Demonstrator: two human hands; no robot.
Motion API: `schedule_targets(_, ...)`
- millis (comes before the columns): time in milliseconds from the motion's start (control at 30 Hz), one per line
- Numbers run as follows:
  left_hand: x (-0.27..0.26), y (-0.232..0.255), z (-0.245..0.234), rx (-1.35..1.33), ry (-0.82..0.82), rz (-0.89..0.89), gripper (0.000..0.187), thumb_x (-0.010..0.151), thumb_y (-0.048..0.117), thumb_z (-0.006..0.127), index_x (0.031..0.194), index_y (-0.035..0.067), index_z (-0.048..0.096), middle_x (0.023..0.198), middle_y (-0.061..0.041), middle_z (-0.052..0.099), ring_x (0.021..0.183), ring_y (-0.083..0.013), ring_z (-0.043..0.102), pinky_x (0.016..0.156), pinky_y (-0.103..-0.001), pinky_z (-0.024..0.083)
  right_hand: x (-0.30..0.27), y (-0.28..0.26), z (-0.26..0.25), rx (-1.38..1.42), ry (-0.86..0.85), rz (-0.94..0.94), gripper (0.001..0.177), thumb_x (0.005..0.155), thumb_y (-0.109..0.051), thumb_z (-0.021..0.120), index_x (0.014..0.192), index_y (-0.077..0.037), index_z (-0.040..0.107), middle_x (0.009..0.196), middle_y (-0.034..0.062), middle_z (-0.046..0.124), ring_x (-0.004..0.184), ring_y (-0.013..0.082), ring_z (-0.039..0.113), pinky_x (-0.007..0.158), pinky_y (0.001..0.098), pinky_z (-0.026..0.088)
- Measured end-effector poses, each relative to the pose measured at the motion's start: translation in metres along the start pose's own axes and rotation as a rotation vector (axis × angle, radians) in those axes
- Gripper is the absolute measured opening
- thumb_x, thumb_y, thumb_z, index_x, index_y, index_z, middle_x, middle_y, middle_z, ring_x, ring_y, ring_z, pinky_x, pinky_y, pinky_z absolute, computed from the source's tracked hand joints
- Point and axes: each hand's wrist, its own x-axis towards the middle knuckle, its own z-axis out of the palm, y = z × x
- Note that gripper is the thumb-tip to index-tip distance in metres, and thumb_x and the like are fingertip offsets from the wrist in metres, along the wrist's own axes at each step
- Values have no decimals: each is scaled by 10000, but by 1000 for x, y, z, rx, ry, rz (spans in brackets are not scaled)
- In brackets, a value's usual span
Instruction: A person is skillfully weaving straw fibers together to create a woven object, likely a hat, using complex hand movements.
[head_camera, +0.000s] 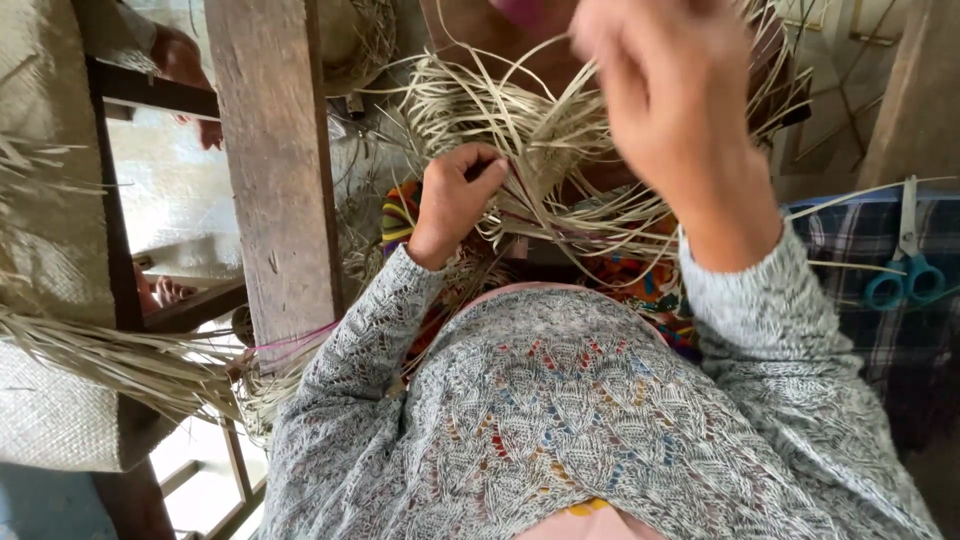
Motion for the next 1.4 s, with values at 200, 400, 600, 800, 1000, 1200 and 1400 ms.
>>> schedule_targets(200, -4, -1, -4, -75, -18, -52, 119, 943, 109, 695, 1015, 34, 753, 879, -58, 746, 757, -120, 632, 667, -256, 541, -39, -5, 43, 432, -444, 250, 56, 968, 104, 699, 956, 50, 694, 893, 147, 700, 828, 219, 680, 766, 261, 593)
schedule_targets(400, -26, 16, -18, 524, -8, 164, 360, 972, 227, 717, 1243, 11, 622, 1178, -157, 659, 1028, -324, 629, 811, -413, 622, -63, 11, 81, 295, -338, 315, 172, 867, 32, 803, 1018, 73, 731, 973, 211, 718, 881, 302, 700, 840, 357, 625)
schedule_targets(600, -54, 66, -43, 805, 44, 439, 133, 961, 69, 737, 1030, -46, 734, 803, -144, 717, 679, -231, 667, 603, -296, 572, -54, 8, 77, 398, -371, 514, 17, 947, 6, 705, 952, 21, 712, 939, 164, 720, 807, 239, 667, 689, 288, 591)
schedule_targets(800, -4, 31, -24, 797, 117, 602, 145, 887, -52, 787, 1012, -53, 712, 981, -200, 727, 926, -379, 696, 812, -465, 629, -48, -2, 81, 362, -420, 826, 23, 937, -44, 739, 946, -46, 717, 963, 100, 714, 845, 201, 675, 718, 243, 628)
schedule_targets(1000, 17, 7, -45, 1167, -27, 549, 155, 849, -38, 799, 813, 81, 707, 679, -18, 617, 708, -226, 603, 809, -426, 530, -67, 14, 81, 144, -370, 390, 172, 880, -31, 803, 1042, -56, 753, 1041, 101, 728, 979, 290, 616, 897, 401, 495)
schedule_targets(1200, 8, -14, -51, 979, 122, 568, 150, 879, 60, 767, 996, 153, 765, 1038, -112, 664, 974, -327, 659, 826, -447, 539, -85, 20, 89, -233, -463, 306, 52, 897, -166, 793, 909, -124, 764, 922, 42, 720, 878, 260, 629, 782, 388, 534)
schedule_targets(1400, -32, 40, -18, -28, -327, -150, 549, 1057, 509, 476, 1059, 46, 770, 799, -176, 747, 745, -295, 718, 656, -416, 568, -79, -57, 51, -78, -626, 321, 286, 862, -39, 625, 1138, -102, 669, 954, 99, 679, 901, 295, 683, 809, 426, 544)
